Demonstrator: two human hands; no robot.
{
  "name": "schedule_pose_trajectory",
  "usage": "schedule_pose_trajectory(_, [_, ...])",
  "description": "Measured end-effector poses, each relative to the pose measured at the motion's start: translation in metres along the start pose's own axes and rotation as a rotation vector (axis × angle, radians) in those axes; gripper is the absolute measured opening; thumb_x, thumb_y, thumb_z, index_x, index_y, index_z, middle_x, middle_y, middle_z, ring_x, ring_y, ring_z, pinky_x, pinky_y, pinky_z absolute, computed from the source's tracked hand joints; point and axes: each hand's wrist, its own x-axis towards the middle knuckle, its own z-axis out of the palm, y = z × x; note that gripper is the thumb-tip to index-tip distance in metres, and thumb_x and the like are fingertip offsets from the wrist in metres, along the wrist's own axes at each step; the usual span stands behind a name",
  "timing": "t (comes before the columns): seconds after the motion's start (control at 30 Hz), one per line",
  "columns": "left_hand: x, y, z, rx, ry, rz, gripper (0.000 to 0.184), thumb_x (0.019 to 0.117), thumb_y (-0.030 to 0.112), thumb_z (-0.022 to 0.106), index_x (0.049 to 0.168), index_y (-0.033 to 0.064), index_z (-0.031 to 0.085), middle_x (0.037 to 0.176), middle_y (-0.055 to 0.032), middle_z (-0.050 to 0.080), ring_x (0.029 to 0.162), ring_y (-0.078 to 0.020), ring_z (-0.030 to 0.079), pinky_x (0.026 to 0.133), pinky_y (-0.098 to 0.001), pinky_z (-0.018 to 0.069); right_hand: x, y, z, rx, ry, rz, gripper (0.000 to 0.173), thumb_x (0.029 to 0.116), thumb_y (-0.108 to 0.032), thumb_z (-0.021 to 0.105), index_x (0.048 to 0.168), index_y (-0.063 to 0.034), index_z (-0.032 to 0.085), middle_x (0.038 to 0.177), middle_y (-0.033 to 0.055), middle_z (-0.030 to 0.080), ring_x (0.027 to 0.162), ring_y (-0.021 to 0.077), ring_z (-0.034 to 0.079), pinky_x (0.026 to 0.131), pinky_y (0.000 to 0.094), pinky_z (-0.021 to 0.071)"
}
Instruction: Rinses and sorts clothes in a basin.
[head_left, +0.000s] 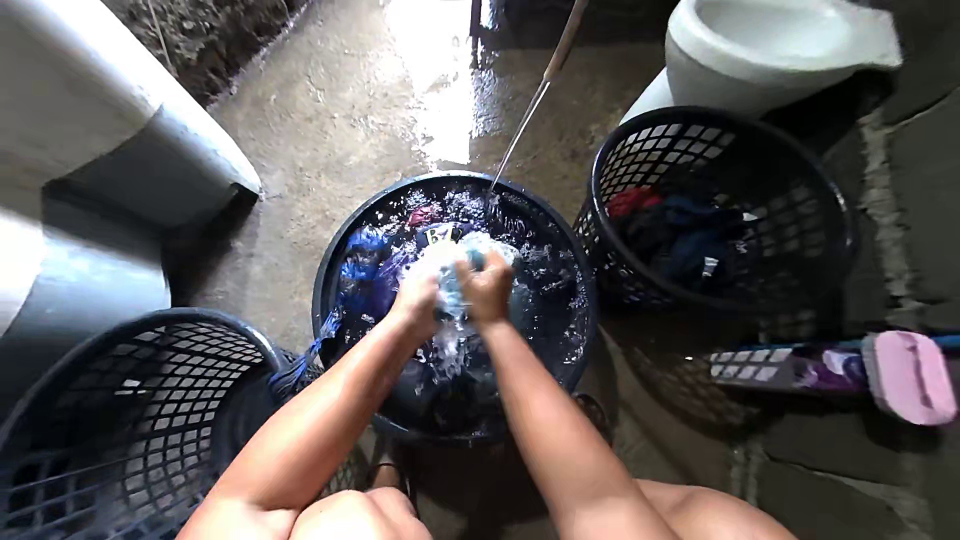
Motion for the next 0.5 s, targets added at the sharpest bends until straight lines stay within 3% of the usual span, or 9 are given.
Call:
schedule_pose_trajectory(0.03, [0.002,0.009,0.006,-0.128,-0.012,-0.01,0.036,0.1112,0.034,0.038,0.125,0.0088,0.06,0.098,-0.0064,0.068,0.084,-0.0146,0.067,0.074,-0.0372,0.0586,0.012,0.019,-0.009,-0.062,0.007,0.13,0.043,0.1017,-0.036,0.062,0.122,0.0018,0.069,0.115,0.0251,0.07,0.105,0.0393,0.068,0.09,0.0606,0.0535])
schedule_pose_trajectory(0.1, [0.017,0.014,-0.001,-0.041,-0.022,0.051,0.049,0.1098,0.047,0.04,0.114,0.0043,0.065,0.092,-0.0099,0.07,0.082,-0.0195,0.069,0.074,-0.0416,0.0601,0.025,0.048,-0.018,-0.169,0.025,0.216,0.048,0.1055,-0.043,0.053,0.126,-0.0029,0.069,0.133,0.021,0.062,0.121,0.039,0.06,0.1,0.0625,0.0488])
schedule_pose_trajectory(0.13, [0.026,0.011,-0.012,0.128,-0.015,0.122,0.044,0.1088,0.043,0.046,0.114,0.0031,0.065,0.094,-0.0116,0.071,0.084,-0.0204,0.07,0.077,-0.042,0.0605,0.025,0.056,-0.019,-0.222,0.047,0.235,0.048,0.1058,-0.045,0.052,0.126,-0.0046,0.069,0.136,0.0206,0.06,0.124,0.04,0.058,0.102,0.0627,0.0474])
schedule_pose_trajectory(0.17, [0.034,0.007,-0.024,0.342,-0.003,0.186,0.039,0.106,0.037,0.056,0.123,0.0022,0.061,0.105,-0.0156,0.07,0.095,-0.0242,0.07,0.086,-0.0458,0.0586,0.023,0.06,-0.02,-0.289,0.044,0.248,0.046,0.1053,-0.046,0.053,0.127,-0.0072,0.066,0.136,0.0208,0.058,0.125,0.0416,0.056,0.101,0.0628,0.0466])
schedule_pose_trajectory(0.23, [0.043,-0.009,-0.04,0.767,0.035,0.249,0.056,0.0961,0.02,0.072,0.141,-0.0036,0.048,0.129,-0.0283,0.061,0.118,-0.0408,0.063,0.101,-0.06,0.05,0.013,0.066,-0.018,-0.399,-0.024,0.223,0.04,0.1008,-0.041,0.062,0.126,-0.0107,0.067,0.134,0.0219,0.059,0.125,0.0456,0.053,0.101,0.066,0.0422])
schedule_pose_trajectory(0.27, [0.045,-0.023,-0.043,0.924,0.039,0.28,0.059,0.0919,0.01,0.073,0.142,-0.0055,0.046,0.136,-0.0308,0.056,0.124,-0.0449,0.059,0.104,-0.062,0.0482,0.008,0.068,-0.016,-0.439,-0.107,0.223,0.036,0.0978,-0.038,0.067,0.122,-0.0106,0.071,0.132,0.0225,0.06,0.125,0.0474,0.052,0.101,0.0694,0.0395])
schedule_pose_trajectory(0.33, [0.05,-0.053,-0.042,1.138,-0.025,0.265,0.055,0.0867,0.002,0.072,0.138,-0.0049,0.052,0.137,-0.0295,0.055,0.125,-0.0447,0.058,0.103,-0.0603,0.0498,0.003,0.074,-0.008,-0.505,-0.312,0.279,0.034,0.0957,-0.038,0.071,0.118,-0.0129,0.074,0.128,0.0192,0.063,0.124,0.0438,0.053,0.104,0.0683,0.0367])
schedule_pose_trajectory(0.4, [0.047,-0.077,-0.038,1.251,-0.2,0.154,0.045,0.0898,0.0,0.067,0.134,-0.0018,0.057,0.134,-0.0262,0.057,0.123,-0.0422,0.06,0.101,-0.0585,0.0509,-0.001,0.084,-0.002,-0.519,-0.492,0.368,0.037,0.099,-0.039,0.066,0.125,-0.0132,0.071,0.134,0.0178,0.061,0.128,0.04,0.053,0.109,0.0645,0.0355])
schedule_pose_trajectory(0.5, [0.042,-0.092,-0.034,1.337,-0.431,0.025,0.048,0.0946,0.0,0.06,0.142,-0.0036,0.052,0.14,-0.0277,0.054,0.131,-0.0432,0.054,0.107,-0.0593,0.0461,-0.004,0.099,0.002,-0.508,-0.721,0.433,0.055,0.1022,-0.044,0.06,0.141,-0.0051,0.06,0.149,0.025,0.051,0.139,0.0406,0.049,0.116,0.0594,0.0377])
